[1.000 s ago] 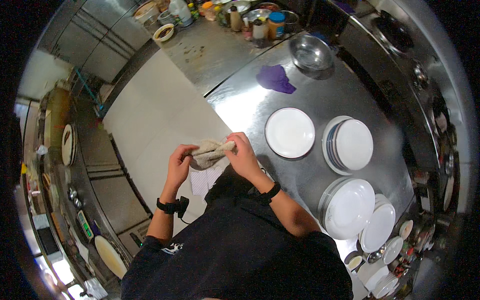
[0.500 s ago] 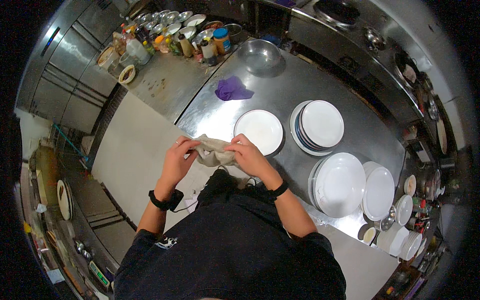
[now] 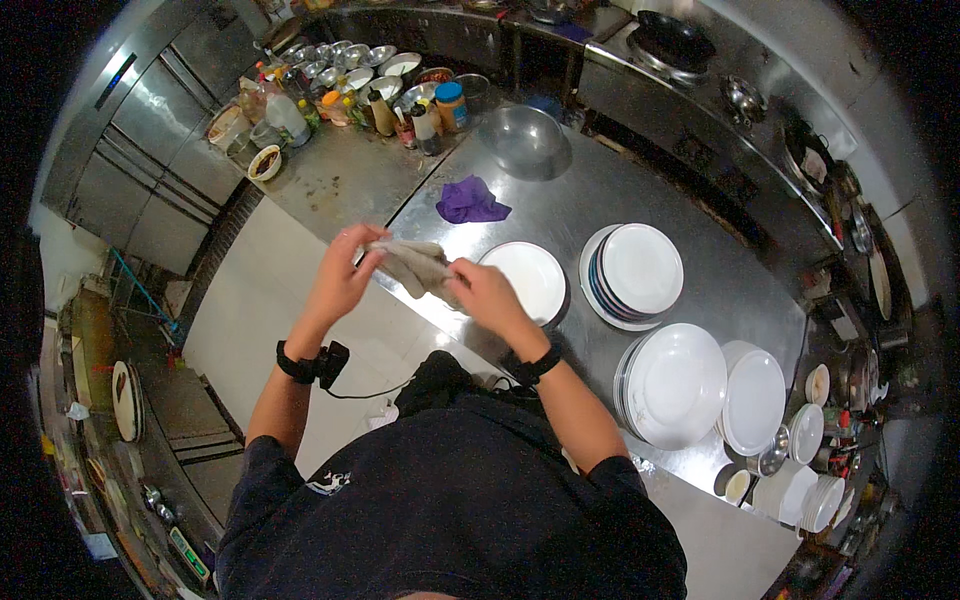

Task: The person wipes a plate with a cloth, retrieves a container and a cloth from a lower shelf, and then continues wiping plates on the counter.

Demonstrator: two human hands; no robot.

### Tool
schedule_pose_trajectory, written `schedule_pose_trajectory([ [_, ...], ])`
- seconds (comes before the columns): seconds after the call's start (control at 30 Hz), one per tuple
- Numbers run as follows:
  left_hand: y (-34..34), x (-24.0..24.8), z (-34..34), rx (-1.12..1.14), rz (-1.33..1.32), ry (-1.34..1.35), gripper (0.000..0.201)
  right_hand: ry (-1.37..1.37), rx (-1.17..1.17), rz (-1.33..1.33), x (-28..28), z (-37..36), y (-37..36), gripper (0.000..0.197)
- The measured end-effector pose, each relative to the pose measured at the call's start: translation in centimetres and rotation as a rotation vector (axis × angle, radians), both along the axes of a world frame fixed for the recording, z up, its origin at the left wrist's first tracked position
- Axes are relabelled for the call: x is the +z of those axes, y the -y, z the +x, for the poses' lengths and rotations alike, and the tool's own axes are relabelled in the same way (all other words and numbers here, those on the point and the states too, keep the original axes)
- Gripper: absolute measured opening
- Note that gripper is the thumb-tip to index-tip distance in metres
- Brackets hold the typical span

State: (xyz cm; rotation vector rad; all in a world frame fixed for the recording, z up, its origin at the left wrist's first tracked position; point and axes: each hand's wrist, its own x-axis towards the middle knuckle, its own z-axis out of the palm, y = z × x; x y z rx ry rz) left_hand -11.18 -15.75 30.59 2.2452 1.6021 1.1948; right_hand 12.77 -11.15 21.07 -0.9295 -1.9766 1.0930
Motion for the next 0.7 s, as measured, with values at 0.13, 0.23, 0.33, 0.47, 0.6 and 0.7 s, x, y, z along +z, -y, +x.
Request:
schedule_pose_trajectory([
  [0.13,0.9,1.2,-0.9,0.129,-0.436,0.196,0.020,0.044,-0.101,0.173,3.0,2.9,-2.8,0.018],
  [0.23,1.2,0.1,-1.7,0.127,-0.407,0.115,0.030,0.190,-0.098,0.285,4.1,4.5,-3.3,0.021],
  [0.33,1.6,-0.8,-2.9,0.043,-0.394,-0.048,0.037,0.270,-0.029,0.248,4.9,5.9,-3.4,0.023],
  [0.47,1.8,-2.2,-3.7,-0.060,-0.478,-0.233,0.041,0.363,0.118,0.280,3.6,7.1,-3.3,0.029],
  [0.6,2.1,-5.0,-4.6,-0.033,-0.560,-0.202,0.038,0.486,0.121,0.044,2.0,7.8,-3.1,0.036],
  [0.7,1.9,-7.2,-3.3,0.030,-0.652,-0.235,0.036,0.441,0.072,-0.142,-2.3,8.1,-2.3,0.038],
])
